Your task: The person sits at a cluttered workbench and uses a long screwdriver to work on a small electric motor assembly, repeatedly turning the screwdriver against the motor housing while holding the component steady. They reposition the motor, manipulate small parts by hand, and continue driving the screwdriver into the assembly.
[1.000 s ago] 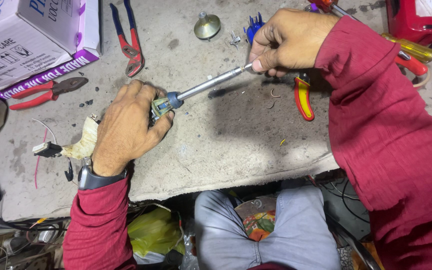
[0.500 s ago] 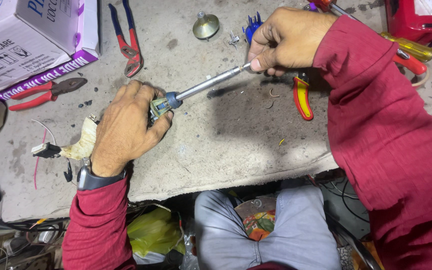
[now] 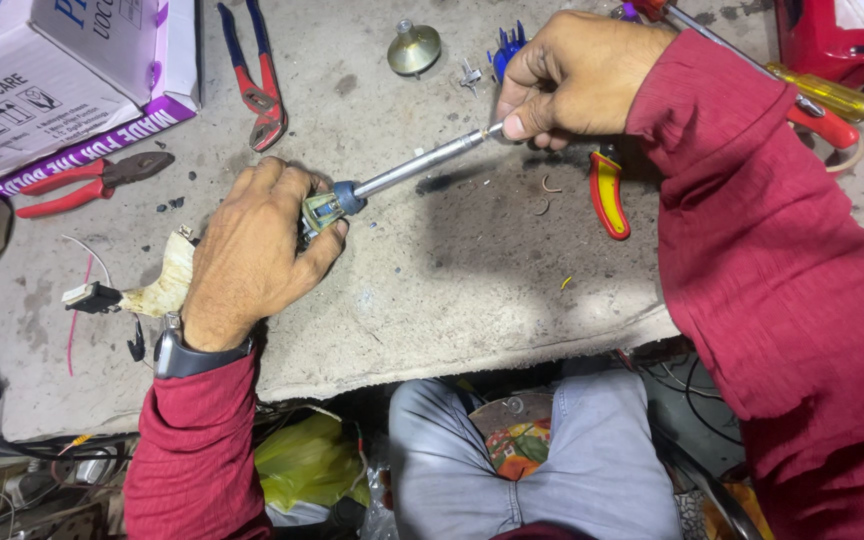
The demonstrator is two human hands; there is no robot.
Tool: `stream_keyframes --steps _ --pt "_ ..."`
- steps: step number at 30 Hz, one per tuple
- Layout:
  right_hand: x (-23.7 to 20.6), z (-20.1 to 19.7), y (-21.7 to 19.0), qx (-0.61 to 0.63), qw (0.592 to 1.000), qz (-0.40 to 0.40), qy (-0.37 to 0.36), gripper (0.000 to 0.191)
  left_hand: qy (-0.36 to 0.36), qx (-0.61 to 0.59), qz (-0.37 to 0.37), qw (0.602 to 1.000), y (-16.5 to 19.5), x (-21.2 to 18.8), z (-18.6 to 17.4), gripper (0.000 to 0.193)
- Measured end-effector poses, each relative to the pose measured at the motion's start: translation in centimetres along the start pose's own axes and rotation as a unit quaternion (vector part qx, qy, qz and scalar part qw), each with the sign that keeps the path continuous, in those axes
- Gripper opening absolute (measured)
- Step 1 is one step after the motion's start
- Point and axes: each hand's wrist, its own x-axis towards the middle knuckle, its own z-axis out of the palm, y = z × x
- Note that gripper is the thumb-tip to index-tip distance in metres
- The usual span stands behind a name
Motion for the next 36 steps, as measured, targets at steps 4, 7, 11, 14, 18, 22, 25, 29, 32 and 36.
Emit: stream_keyframes --steps 4,7,11,14,18,22,25,29,32,36 --pt "0.02 0.02 0.00 -0.003 1.000 0.001 0.000 0.020 0.002 0.006 0.002 1.000 -0.09 -0.06 0.04 0.038" --pt "0.13 0.07 0.08 -0.003 1.000 0.001 -0.001 0.020 0.003 0.008 0.004 1.000 -0.15 -0.04 0.08 0.038" --pt "0.31 0.06 0.32 -0.007 1.000 -0.009 -0.009 0.020 0.003 0.011 0.008 1.000 -0.19 0.08 0.14 0.039" --pt "0.38 0.06 0.48 -0.002 1.000 -0.021 -0.011 0.019 0.001 0.013 0.003 1.000 -0.16 -0.02 0.12 0.039" --pt "0.34 0.07 0.44 0.000 1.000 -0.025 -0.013 0.019 -0.001 0.013 -0.001 1.000 -0.17 -0.03 0.12 0.039" --pt "0.18 0.00 0.16 -0.004 1.000 -0.018 -0.014 0.019 0.000 0.010 0.001 1.000 -0.24 -0.05 0.10 0.040" --pt "0.06 0.04 0.02 -0.015 1.000 -0.011 -0.010 0.020 -0.002 0.007 0.001 1.000 -0.30 -0.05 0.13 0.040" --pt "0.07 0.07 0.05 -0.021 1.000 -0.018 -0.009 0.021 0.000 0.007 0.003 1.000 -0.34 -0.09 0.21 0.040" --pt "0.10 0.03 0.17 -0.015 1.000 -0.025 -0.011 0.020 -0.001 0.008 0.002 1.000 -0.42 -0.07 0.24 0.040" --pt "0.17 0.05 0.19 -0.007 1.000 -0.020 -0.009 0.020 0.001 0.006 0.005 1.000 -0.57 -0.10 0.28 0.040"
